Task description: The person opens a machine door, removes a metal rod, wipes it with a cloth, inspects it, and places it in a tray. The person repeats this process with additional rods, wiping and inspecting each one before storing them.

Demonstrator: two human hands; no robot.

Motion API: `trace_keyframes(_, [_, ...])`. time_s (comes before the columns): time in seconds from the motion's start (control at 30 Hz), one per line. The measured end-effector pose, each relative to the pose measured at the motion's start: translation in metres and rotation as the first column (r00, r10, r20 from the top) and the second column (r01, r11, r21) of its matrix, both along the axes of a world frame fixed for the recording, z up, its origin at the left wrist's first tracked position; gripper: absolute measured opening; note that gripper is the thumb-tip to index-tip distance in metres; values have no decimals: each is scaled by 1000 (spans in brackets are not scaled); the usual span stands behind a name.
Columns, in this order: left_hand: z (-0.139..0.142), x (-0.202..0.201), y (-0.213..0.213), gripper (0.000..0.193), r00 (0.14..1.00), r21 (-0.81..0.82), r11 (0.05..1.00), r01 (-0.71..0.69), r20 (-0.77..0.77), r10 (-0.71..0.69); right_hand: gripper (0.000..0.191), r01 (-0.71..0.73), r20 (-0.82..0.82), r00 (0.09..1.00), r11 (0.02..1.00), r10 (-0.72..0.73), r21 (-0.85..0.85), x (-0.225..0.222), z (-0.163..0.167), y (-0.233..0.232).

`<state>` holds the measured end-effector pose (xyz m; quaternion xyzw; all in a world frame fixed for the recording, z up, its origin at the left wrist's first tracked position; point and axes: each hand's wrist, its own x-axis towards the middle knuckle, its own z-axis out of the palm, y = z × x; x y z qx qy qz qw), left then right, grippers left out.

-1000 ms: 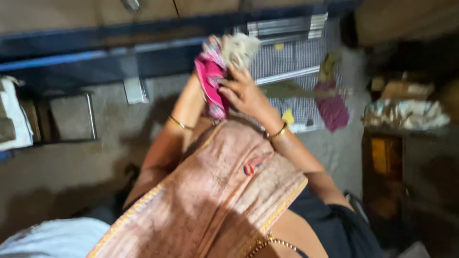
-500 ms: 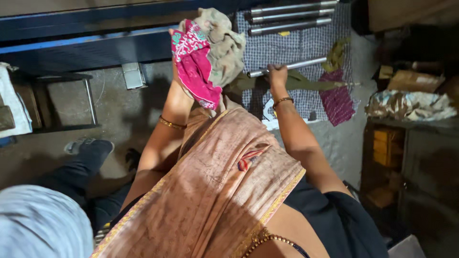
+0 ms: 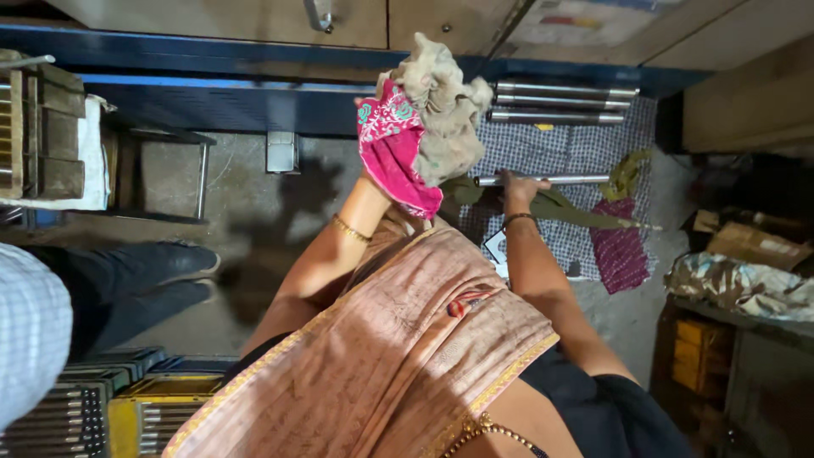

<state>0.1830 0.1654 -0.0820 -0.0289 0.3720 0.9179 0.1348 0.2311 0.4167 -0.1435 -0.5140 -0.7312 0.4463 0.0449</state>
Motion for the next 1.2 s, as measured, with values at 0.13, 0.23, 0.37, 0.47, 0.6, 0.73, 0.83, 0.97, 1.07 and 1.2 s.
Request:
trace_keyframes(0.13, [0,6,24,25,999,-8,999,-42,6,42,107,139,-66,987,981,-149,-134,-1,6,-3])
trace_keyframes(0.23, [6,15,20,23,998,13,998,-56,15,56,99,251,-198,918,889,-344,-384,12,12,-5])
trace_keyframes(0.37, [20,12,-9,21,998,91,995,-45,-36,48,46,104,-319,791,629,-522,-770,38,18,3])
trace_keyframes(0.47, [29,4,-20,20,995,83,996,-39,-83,46,19,-181,-364,749,358,-554,-916,63,23,16])
trace_keyframes(0.6, [28,2,-8,18,994,22,1000,-12,-112,15,16,-358,-428,675,240,-601,-902,96,31,45])
trace_keyframes(0.73, [21,16,8,16,990,-25,998,54,-127,-57,17,-335,-398,700,219,-593,-916,129,32,59])
trace_keyframes(0.83, [19,23,11,15,987,-36,996,78,-136,-83,15,-318,-489,810,459,-322,-829,160,29,51])
trace_keyframes(0.97, [17,26,6,13,985,-28,995,98,-141,-101,34,-451,-581,814,656,23,-605,190,42,34])
trace_keyframes(1.07, [13,36,0,12,982,-28,992,125,-136,-128,61,-550,-574,781,708,246,-444,190,67,8])
trace_keyframes(1.2, [14,68,-9,11,985,-49,988,147,-80,-150,74,-739,-658,600,630,455,-238,169,101,-53])
